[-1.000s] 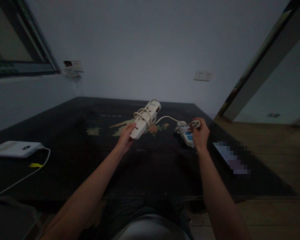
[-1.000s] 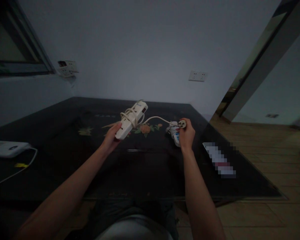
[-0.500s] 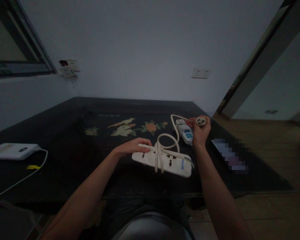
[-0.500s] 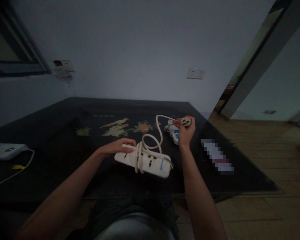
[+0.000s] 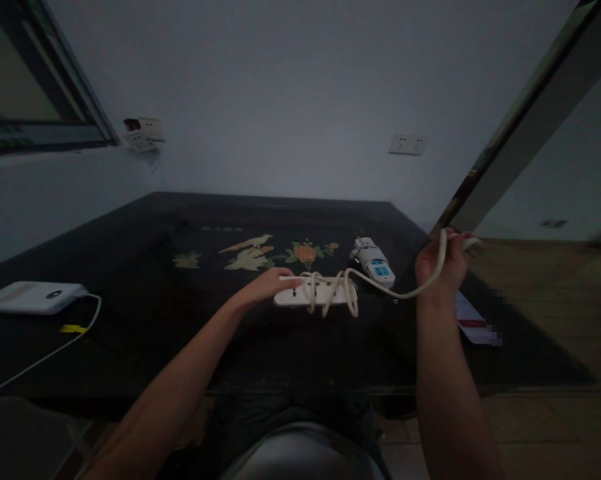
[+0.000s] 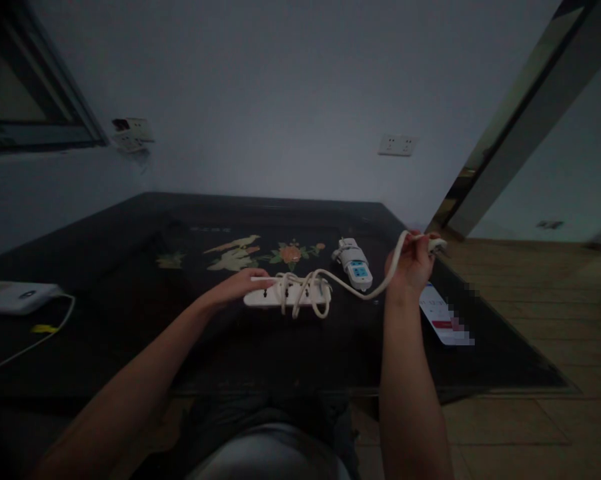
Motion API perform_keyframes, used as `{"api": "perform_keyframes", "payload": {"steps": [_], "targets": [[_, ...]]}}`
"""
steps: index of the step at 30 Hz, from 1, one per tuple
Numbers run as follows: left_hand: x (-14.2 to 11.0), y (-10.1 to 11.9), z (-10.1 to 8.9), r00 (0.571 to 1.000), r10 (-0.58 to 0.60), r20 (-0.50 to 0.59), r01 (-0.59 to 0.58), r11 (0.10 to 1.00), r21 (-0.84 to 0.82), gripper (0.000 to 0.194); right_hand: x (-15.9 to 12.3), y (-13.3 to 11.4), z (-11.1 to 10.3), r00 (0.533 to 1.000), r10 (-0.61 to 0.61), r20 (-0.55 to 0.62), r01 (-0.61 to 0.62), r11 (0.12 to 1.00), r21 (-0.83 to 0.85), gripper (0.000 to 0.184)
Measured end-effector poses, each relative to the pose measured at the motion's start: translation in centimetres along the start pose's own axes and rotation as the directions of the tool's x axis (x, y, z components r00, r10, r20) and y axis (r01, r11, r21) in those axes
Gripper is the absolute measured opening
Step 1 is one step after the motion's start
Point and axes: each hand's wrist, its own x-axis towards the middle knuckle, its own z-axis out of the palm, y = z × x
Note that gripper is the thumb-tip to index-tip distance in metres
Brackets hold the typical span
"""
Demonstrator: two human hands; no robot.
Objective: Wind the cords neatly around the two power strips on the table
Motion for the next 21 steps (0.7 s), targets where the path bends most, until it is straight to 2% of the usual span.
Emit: {"api": "perform_keyframes", "payload": {"steps": [3, 5, 8, 10, 13, 16, 19, 21], "targets": [[0.7, -0.6, -0.3, 0.971, -0.067, -0.230, 0.033, 0.988, -0.150, 0.037, -0.3, 0.2, -0.2, 0.993, 0.075, 0.087, -0.074, 0.997, -0.021, 0.009], [1.0, -0.7, -0.5, 0.939, -0.091, -0.331, -0.012, 0.955, -0.296, 0.038, -0.9, 0.6, 0.0, 0.966, 0.137, 0.222, -0.103, 0.982, -0.157, 0.016], [1.1, -0.4, -0.7, 0.914, -0.081, -0.397, -0.131, 0.868, -0.479, 0.040, -2.3, 1.6, 0.5, 0.882, 0.220, 0.416, -0.045, 0.919, -0.392, 0.030], [1.0, 0.0, -0.8, 0.910, -0.053, -0.412, -0.196, 0.821, -0.537, 0.040, -3.3, 2.6, 0.9, 0.836, 0.260, 0.483, 0.020, 0.865, -0.501, 0.031], [0.7, 0.5, -0.9, 0.930, -0.005, -0.368, -0.226, 0.783, -0.580, 0.041, -4.5, 4.3, 1.1, 0.823, 0.262, 0.504, 0.103, 0.804, -0.585, 0.029], [0.3, 0.7, -0.6, 0.969, 0.052, -0.242, -0.189, 0.785, -0.590, 0.041, -5.0, 5.5, 0.9, 0.854, 0.191, 0.485, 0.180, 0.765, -0.618, 0.029], [-0.4, 1.0, -0.3, 0.992, 0.073, -0.105, -0.119, 0.835, -0.537, 0.041, -5.1, 6.1, 0.7, 0.897, 0.082, 0.434, 0.239, 0.737, -0.632, 0.028], [-0.8, 1.3, -0.2, 0.995, 0.097, -0.033, -0.101, 0.889, -0.446, 0.039, -5.1, 6.1, 0.7, 0.914, 0.036, 0.404, 0.239, 0.757, -0.608, 0.027]]}}
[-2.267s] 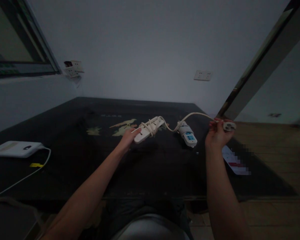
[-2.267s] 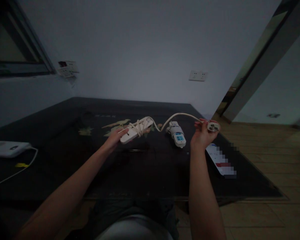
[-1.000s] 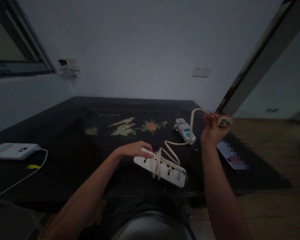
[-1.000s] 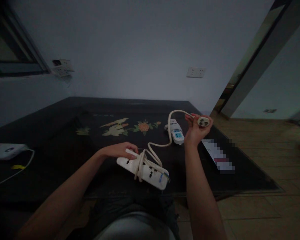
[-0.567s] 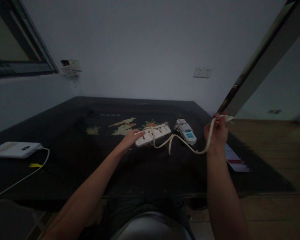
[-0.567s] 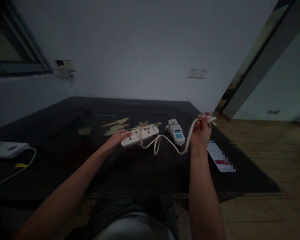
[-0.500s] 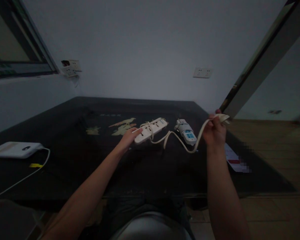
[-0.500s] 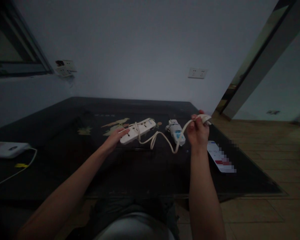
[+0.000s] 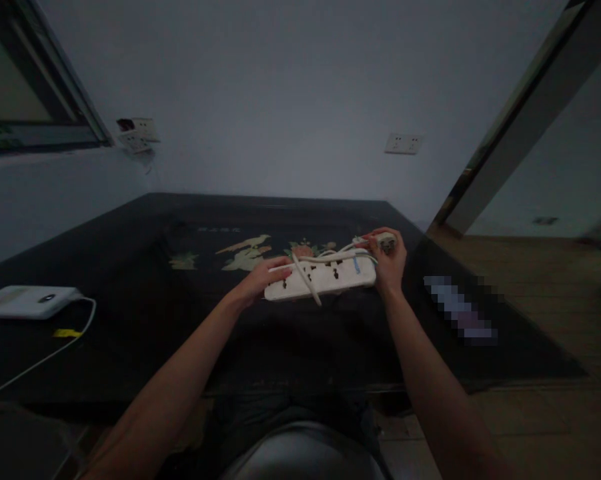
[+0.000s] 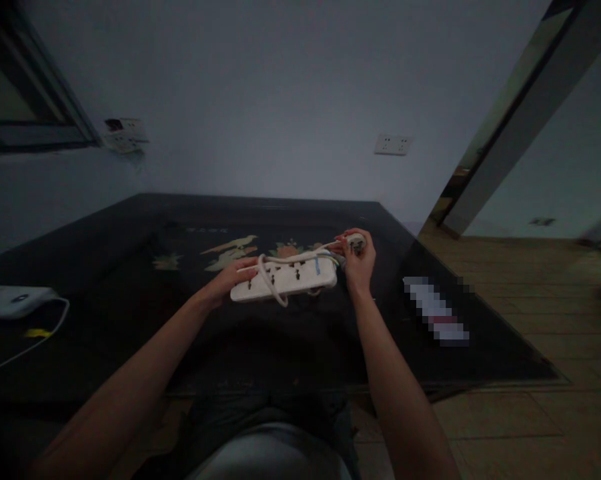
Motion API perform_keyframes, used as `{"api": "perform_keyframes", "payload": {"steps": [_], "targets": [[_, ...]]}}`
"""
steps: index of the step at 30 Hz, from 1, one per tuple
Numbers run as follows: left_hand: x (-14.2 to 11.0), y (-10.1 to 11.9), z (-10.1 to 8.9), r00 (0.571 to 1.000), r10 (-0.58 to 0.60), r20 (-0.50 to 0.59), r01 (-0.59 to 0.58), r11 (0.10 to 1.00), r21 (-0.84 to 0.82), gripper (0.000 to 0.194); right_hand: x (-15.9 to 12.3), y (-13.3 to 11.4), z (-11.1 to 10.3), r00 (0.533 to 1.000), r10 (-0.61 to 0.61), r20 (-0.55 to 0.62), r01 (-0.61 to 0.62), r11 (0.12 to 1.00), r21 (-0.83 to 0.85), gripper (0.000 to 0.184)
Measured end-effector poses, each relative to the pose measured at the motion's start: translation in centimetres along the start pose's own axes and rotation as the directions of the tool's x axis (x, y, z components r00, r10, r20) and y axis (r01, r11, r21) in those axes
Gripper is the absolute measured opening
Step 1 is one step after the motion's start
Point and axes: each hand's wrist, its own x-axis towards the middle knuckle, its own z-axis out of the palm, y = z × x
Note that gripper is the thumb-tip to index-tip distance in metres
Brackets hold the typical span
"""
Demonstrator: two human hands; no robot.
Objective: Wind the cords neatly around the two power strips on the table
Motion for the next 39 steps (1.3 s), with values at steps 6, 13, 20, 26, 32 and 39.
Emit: {"api": "perform_keyframes", "payload": {"steps": [6, 13, 20, 26, 32, 39], "targets": [[-0.4, 0.4, 0.2, 0.970, -0.026, 0.243, -0.050, 0.952, 0.302, 0.030, 0.5, -0.6, -0.1, 0.988, -0.055, -0.145, 0.086, 0.972, 0.220, 0.028], [0.2, -0.8, 0.0, 0.974, -0.073, 0.215, -0.041, 0.875, 0.483, 0.029, 1.8, -2.7, -1.7, 0.969, -0.025, -0.244, 0.124, 0.909, 0.398, 0.023], [0.8, -1.2, -0.7, 0.994, 0.103, -0.046, -0.060, 0.827, 0.559, 0.025, 2.5, -4.0, -3.2, 0.964, 0.063, -0.257, 0.115, 0.775, 0.621, 0.011], [1.2, -1.4, -1.7, 0.903, 0.245, -0.353, 0.064, 0.736, 0.674, 0.021, 2.9, -4.7, -4.3, 0.956, 0.131, -0.262, 0.079, 0.744, 0.663, 0.013], [1.8, -1.4, -2.8, 0.712, 0.332, -0.619, 0.017, 0.873, 0.488, 0.024, 2.7, -4.5, -3.9, 0.980, 0.131, -0.151, -0.020, 0.816, 0.578, 0.005], [1.3, -0.2, -1.3, 0.904, 0.138, -0.405, -0.185, 0.980, -0.079, 0.042, 0.5, -3.0, -0.4, 0.992, 0.030, 0.121, -0.054, 0.979, 0.198, 0.028]]}}
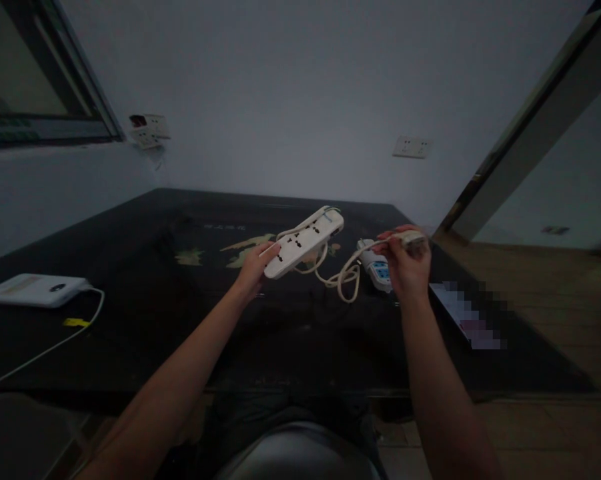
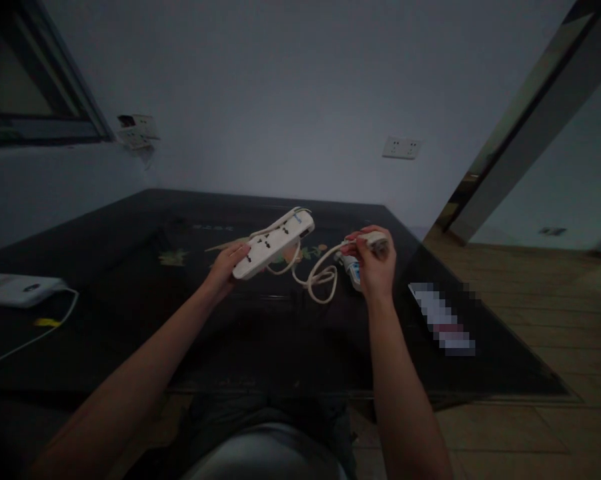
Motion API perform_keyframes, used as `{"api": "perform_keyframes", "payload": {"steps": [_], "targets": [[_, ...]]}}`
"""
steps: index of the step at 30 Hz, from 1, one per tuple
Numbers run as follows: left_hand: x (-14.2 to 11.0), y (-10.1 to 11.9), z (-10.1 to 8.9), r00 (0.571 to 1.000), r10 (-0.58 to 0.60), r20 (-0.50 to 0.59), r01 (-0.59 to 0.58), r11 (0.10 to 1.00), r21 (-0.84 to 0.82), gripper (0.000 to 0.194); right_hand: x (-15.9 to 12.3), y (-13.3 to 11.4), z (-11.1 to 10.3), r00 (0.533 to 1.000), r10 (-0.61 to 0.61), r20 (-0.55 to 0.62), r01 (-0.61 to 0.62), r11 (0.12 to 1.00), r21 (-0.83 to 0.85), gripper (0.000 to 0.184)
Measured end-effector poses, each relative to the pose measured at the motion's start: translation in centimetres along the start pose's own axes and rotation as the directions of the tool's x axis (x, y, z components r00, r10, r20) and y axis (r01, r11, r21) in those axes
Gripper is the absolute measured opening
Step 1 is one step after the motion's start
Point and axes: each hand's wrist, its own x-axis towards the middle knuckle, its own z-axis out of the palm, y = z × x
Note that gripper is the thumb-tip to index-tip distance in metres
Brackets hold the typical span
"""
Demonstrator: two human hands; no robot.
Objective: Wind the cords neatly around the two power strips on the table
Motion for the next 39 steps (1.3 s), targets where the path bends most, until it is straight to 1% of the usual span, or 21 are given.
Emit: {"api": "perform_keyframes", "payload": {"steps": [2, 3, 5, 6, 7, 9, 11, 12, 13, 14, 16, 20, 23, 24, 26, 28, 31, 34, 36, 39], "targets": [[-0.6, 0.4, 0.2, 0.990, -0.054, 0.127, 0.061, 0.997, -0.051, 0.045, -0.5, 0.9, 0.8, 1.000, -0.003, 0.006, 0.004, 0.992, -0.127, 0.025], [-0.9, 0.7, 0.2, 0.977, -0.084, 0.195, 0.096, 0.994, -0.050, 0.045, -0.8, 1.3, 1.1, 1.000, -0.020, 0.002, 0.020, 0.983, -0.184, 0.025], [-1.5, 1.1, 0.3, 0.934, -0.138, 0.330, 0.139, 0.990, 0.019, 0.044, -1.0, 2.0, 1.4, 0.999, -0.040, -0.011, 0.037, 0.970, -0.242, 0.024], [-1.9, 1.4, 0.3, 0.902, -0.166, 0.399, 0.143, 0.986, 0.088, 0.042, -1.1, 2.2, 1.5, 0.999, -0.040, -0.022, 0.033, 0.971, -0.238, 0.024], [-2.2, 1.6, 0.4, 0.865, -0.193, 0.464, 0.128, 0.977, 0.168, 0.038, -1.1, 2.4, 1.5, 0.999, -0.036, -0.038, 0.027, 0.976, -0.214, 0.024], [-2.7, 2.0, 0.8, 0.782, -0.241, 0.575, 0.054, 0.945, 0.322, 0.031, -1.1, 2.4, 1.5, 0.996, -0.038, -0.079, 0.027, 0.991, -0.133, 0.026], [-3.0, 2.1, 1.2, 0.711, -0.281, 0.645, -0.029, 0.904, 0.426, 0.026, -0.8, 2.1, 1.5, 0.988, -0.082, -0.132, 0.074, 0.995, -0.065, 0.027], [-3.0, 2.0, 1.3, 0.693, -0.291, 0.659, -0.064, 0.887, 0.458, 0.024, -0.7, 1.9, 1.5, 0.982, -0.110, -0.153, 0.105, 0.994, -0.037, 0.028], [-3.0, 1.9, 1.4, 0.689, -0.294, 0.662, -0.089, 0.873, 0.480, 0.023, -0.4, 1.5, 1.6, 0.977, -0.138, -0.166, 0.138, 0.990, -0.011, 0.028], [-2.9, 1.7, 1.4, 0.694, -0.295, 0.656, -0.103, 0.862, 0.496, 0.023, -0.2, 1.1, 1.8, 0.971, -0.166, -0.173, 0.170, 0.985, 0.009, 0.028], [-2.5, 1.2, 1.3, 0.722, -0.293, 0.627, -0.099, 0.853, 0.513, 0.024, 0.5, 0.0, 2.4, 0.959, -0.225, -0.174, 0.234, 0.972, 0.032, 0.026], [-1.9, 0.3, 0.8, 0.790, -0.302, 0.534, -0.017, 0.860, 0.511, 0.027, 1.7, -3.5, 4.6, 0.928, -0.350, -0.131, 0.354, 0.935, 0.014, 0.022], [-1.6, -0.1, 0.5, 0.835, -0.297, 0.464, 0.024, 0.861, 0.508, 0.030, 2.0, -6.4, 6.2, 0.893, -0.440, -0.090, 0.441, 0.898, -0.018, 0.018], [-1.5, -0.2, 0.5, 0.850, -0.294, 0.436, 0.038, 0.861, 0.507, 0.032, 1.9, -7.1, 6.5, 0.887, -0.455, -0.079, 0.454, 0.890, -0.025, 0.017], [-1.3, -0.6, 0.5, 0.880, -0.290, 0.376, 0.073, 0.865, 0.496, 0.035, 1.6, -7.9, 7.0, 0.890, -0.454, -0.043, 0.453, 0.891, -0.020, 0.016], [-1.1, -1.2, 0.6, 0.906, -0.281, 0.317, 0.110, 0.878, 0.465, 0.037, 1.1, -7.9, 7.1, 0.912, -0.408, 0.033, 0.408, 0.913, 0.005, 0.017], [-0.9, -2.2, 1.0, 0.941, -0.253, 0.226, 0.151, 0.909, 0.388, 0.040, 0.1, -6.7, 7.1, 0.939, -0.279, 0.200, 0.275, 0.960, 0.051, 0.020], [-0.9, -3.0, 1.3, 0.963, -0.214, 0.165, 0.164, 0.948, 0.272, 0.041, -1.1, -5.2, 7.6, 0.940, -0.132, 0.315, 0.110, 0.990, 0.085, 0.021], [-0.9, -3.3, 1.4, 0.973, -0.193, 0.128, 0.166, 0.966, 0.197, 0.041, -1.8, -4.6, 8.0, 0.939, -0.067, 0.336, 0.026, 0.992, 0.125, 0.022], [-0.8, -3.6, 1.5, 0.982, -0.179, 0.068, 0.172, 0.981, 0.090, 0.042, -2.7, -3.8, 8.3, 0.955, 0.009, 0.295, -0.070, 0.978, 0.196, 0.027]]}}
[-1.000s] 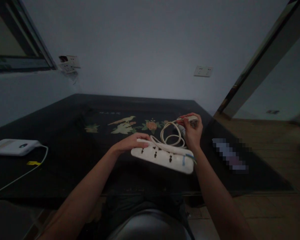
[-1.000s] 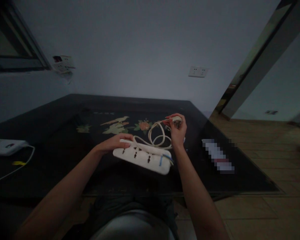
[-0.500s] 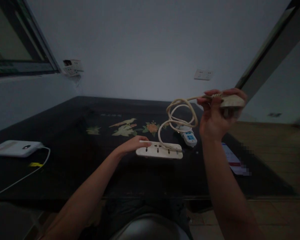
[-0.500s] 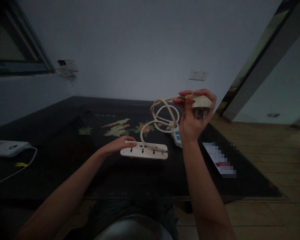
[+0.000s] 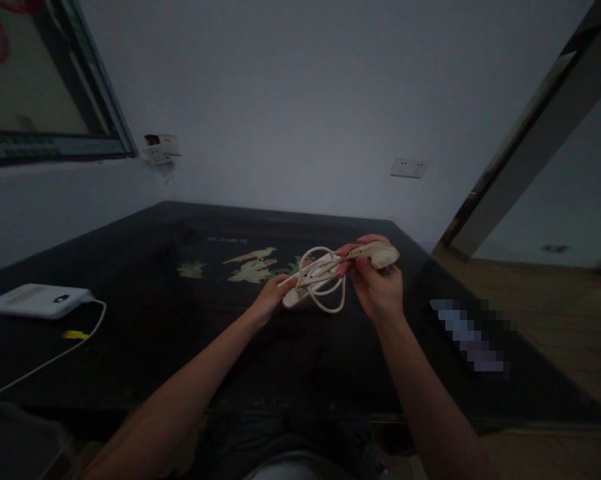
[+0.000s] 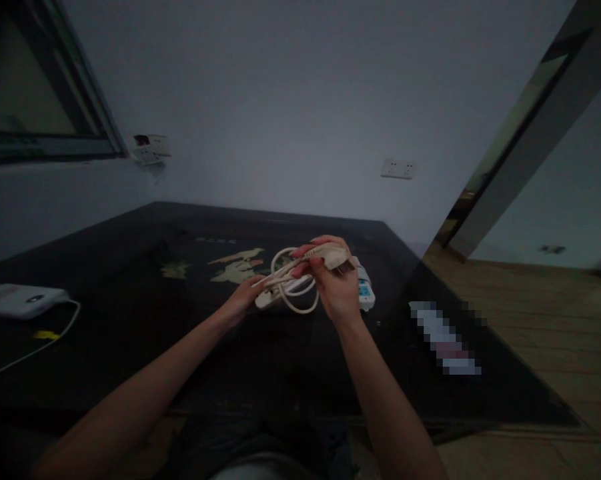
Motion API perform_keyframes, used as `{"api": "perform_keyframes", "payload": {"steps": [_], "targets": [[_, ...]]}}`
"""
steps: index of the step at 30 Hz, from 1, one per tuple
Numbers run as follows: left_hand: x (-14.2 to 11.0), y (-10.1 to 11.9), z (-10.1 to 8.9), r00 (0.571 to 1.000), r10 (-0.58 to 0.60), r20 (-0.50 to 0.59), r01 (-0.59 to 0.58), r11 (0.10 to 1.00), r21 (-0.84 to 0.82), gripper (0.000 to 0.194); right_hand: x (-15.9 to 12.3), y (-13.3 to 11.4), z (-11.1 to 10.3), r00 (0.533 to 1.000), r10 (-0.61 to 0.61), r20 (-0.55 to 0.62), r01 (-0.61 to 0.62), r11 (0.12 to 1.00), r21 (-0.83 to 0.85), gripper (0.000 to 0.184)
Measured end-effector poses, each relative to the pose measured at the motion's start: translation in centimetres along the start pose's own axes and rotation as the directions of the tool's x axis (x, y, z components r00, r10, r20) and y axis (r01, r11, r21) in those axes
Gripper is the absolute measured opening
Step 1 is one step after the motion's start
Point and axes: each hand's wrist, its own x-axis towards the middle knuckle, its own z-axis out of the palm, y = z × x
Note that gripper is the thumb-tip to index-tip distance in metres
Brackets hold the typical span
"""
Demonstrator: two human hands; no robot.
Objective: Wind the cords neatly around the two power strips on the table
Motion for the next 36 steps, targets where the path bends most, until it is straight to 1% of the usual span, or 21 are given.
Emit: {"api": "perform_keyframes", "payload": {"steps": [3, 5, 8, 11, 15, 17, 19, 20, 22, 24, 26, 29, 32, 36], "targets": [[0.3, -0.1, 0.1, 1.000, 0.011, -0.024, -0.014, 0.991, -0.131, 0.046, -0.4, 1.3, -0.6, 0.993, 0.087, -0.077, -0.077, 0.990, 0.117, 0.032], [0.4, -0.1, 0.2, 0.999, 0.000, -0.051, -0.009, 0.983, -0.184, 0.048, -0.4, 2.3, -1.2, 0.981, 0.162, -0.111, -0.136, 0.968, 0.209, 0.032], [0.4, -0.2, 0.4, 0.994, -0.013, -0.109, -0.009, 0.979, -0.202, 0.050, -0.3, 3.4, -2.1, 0.951, 0.278, -0.133, -0.231, 0.929, 0.290, 0.031], [0.4, -0.5, 0.6, 0.988, 0.005, -0.152, -0.037, 0.977, -0.209, 0.054, -0.1, 3.3, -2.4, 0.918, 0.381, -0.111, -0.330, 0.888, 0.320, 0.032], [0.6, -1.0, 0.4, 0.982, 0.034, -0.184, -0.071, 0.976, -0.204, 0.058, 0.1, 2.6, -2.4, 0.873, 0.486, -0.032, -0.456, 0.839, 0.297, 0.031], [0.7, -1.1, 0.1, 0.981, 0.065, -0.180, -0.101, 0.975, -0.196, 0.058, 0.1, 2.5, -2.6, 0.845, 0.534, 0.014, -0.522, 0.820, 0.234, 0.032], [0.9, -0.9, -0.1, 0.980, 0.084, -0.182, -0.122, 0.970, -0.208, 0.057, 0.1, 2.6, -3.1, 0.826, 0.562, 0.035, -0.560, 0.815, 0.146, 0.035], [1.0, -0.8, -0.3, 0.977, 0.084, -0.197, -0.128, 0.966, -0.223, 0.055, 0.2, 2.8, -3.4, 0.824, 0.565, 0.026, -0.565, 0.819, 0.101, 0.036], [1.1, -0.5, -0.5, 0.966, 0.075, -0.249, -0.141, 0.956, -0.259, 0.052, 0.2, 3.1, -4.2, 0.836, 0.548, -0.020, -0.548, 0.837, 0.018, 0.039], [1.1, -0.2, -0.7, 0.951, 0.079, -0.298, -0.167, 0.945, -0.283, 0.050, 0.2, 3.4, -5.0, 0.864, 0.499, -0.065, -0.503, 0.863, -0.054, 0.040], [1.2, 0.1, -0.9, 0.943, 0.080, -0.323, -0.190, 0.926, -0.326, 0.048, 0.2, 3.8, -5.5, 0.894, 0.436, -0.104, -0.447, 0.887, -0.118, 0.037], [1.3, 0.4, -1.4, 0.929, 0.054, -0.365, -0.216, 0.882, -0.419, 0.041, 0.0, 4.1, -5.7, 0.927, 0.341, -0.153, -0.367, 0.908, -0.203, 0.030], [1.5, 0.9, -2.0, 0.916, 0.019, -0.401, -0.222, 0.857, -0.466, 0.028, -0.2, 4.3, -5.2, 0.946, 0.291, -0.141, -0.315, 0.928, -0.197, 0.027], [1.7, 1.6, -2.6, 0.900, -0.029, -0.434, -0.238, 0.804, -0.545, 0.011, -0.4, 4.4, -4.7, 0.944, 0.307, -0.122, -0.323, 0.935, -0.148, 0.026]]}}
